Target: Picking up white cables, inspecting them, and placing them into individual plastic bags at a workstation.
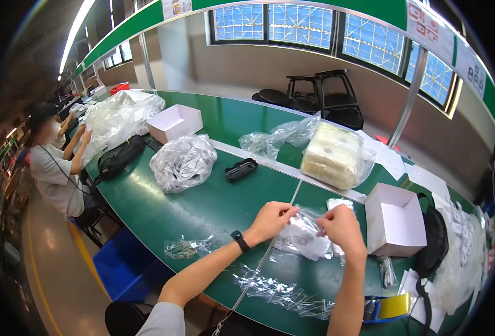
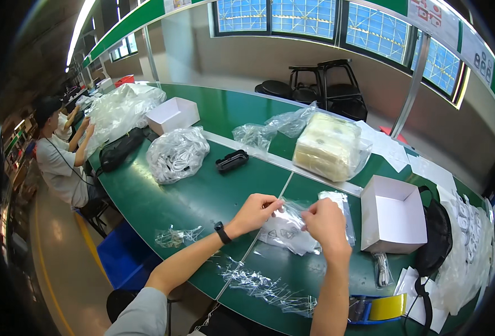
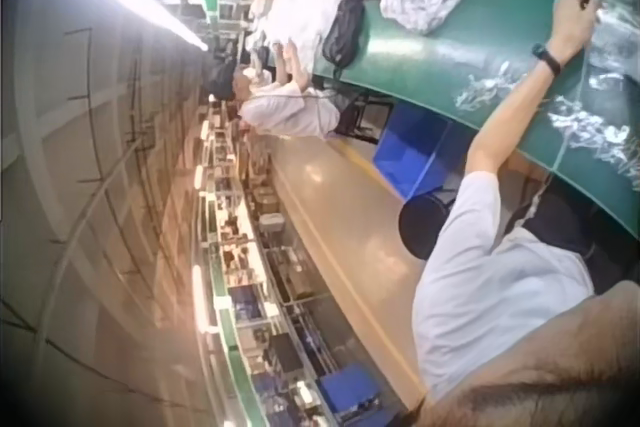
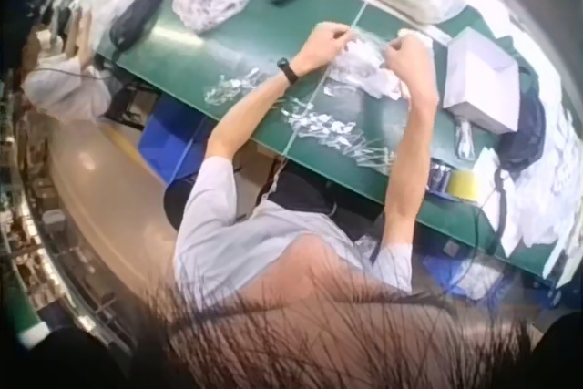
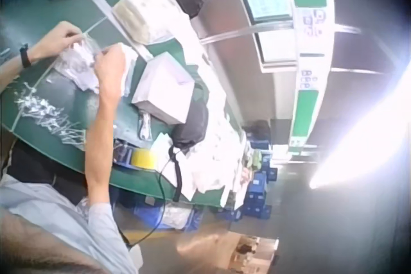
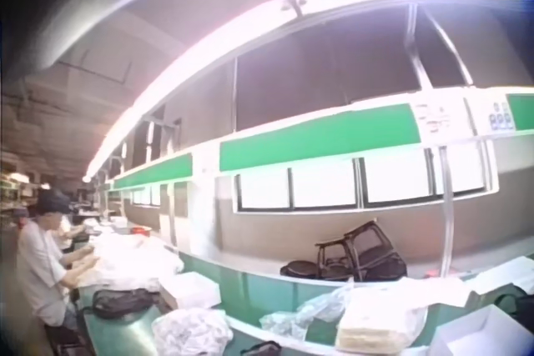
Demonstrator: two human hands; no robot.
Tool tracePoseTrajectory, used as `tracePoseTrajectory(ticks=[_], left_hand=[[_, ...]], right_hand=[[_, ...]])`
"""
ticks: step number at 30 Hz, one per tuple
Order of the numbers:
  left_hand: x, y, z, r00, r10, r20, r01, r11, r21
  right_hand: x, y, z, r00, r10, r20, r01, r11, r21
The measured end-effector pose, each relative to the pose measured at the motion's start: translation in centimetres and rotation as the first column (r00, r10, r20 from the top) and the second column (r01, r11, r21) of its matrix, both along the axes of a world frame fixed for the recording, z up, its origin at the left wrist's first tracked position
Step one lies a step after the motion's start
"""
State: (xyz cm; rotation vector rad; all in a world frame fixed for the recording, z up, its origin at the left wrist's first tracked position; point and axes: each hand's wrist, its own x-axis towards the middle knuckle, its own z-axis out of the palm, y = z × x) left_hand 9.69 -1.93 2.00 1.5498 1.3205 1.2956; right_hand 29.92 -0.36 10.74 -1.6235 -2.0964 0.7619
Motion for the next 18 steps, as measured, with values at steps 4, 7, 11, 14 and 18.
tracePoseTrajectory(ticks=[4,7,11,14,18], left_hand=[[-1.8,0.6,-0.7,0.871,0.159,-0.465,-0.056,0.972,0.228],[-2.1,0.4,-0.7,0.773,0.338,-0.536,-0.095,0.898,0.430],[-3.9,0.6,1.1,0.864,0.323,-0.386,-0.267,0.944,0.194],[-7.8,-0.4,4.3,0.849,0.440,-0.294,-0.425,0.898,0.117],[-18.1,-3.5,4.1,0.285,0.667,-0.688,-0.772,0.586,0.249]], right_hand=[[2.7,1.0,0.9,0.996,0.035,-0.077,-0.048,0.983,-0.176],[3.2,1.6,0.6,0.956,0.002,-0.295,-0.021,0.998,-0.062],[2.0,1.1,1.5,0.905,-0.008,-0.426,-0.009,0.999,-0.038],[1.4,0.8,1.6,0.895,0.013,-0.447,-0.025,0.999,-0.021],[1.3,0.0,2.3,0.882,0.063,-0.468,-0.070,0.998,0.003]])
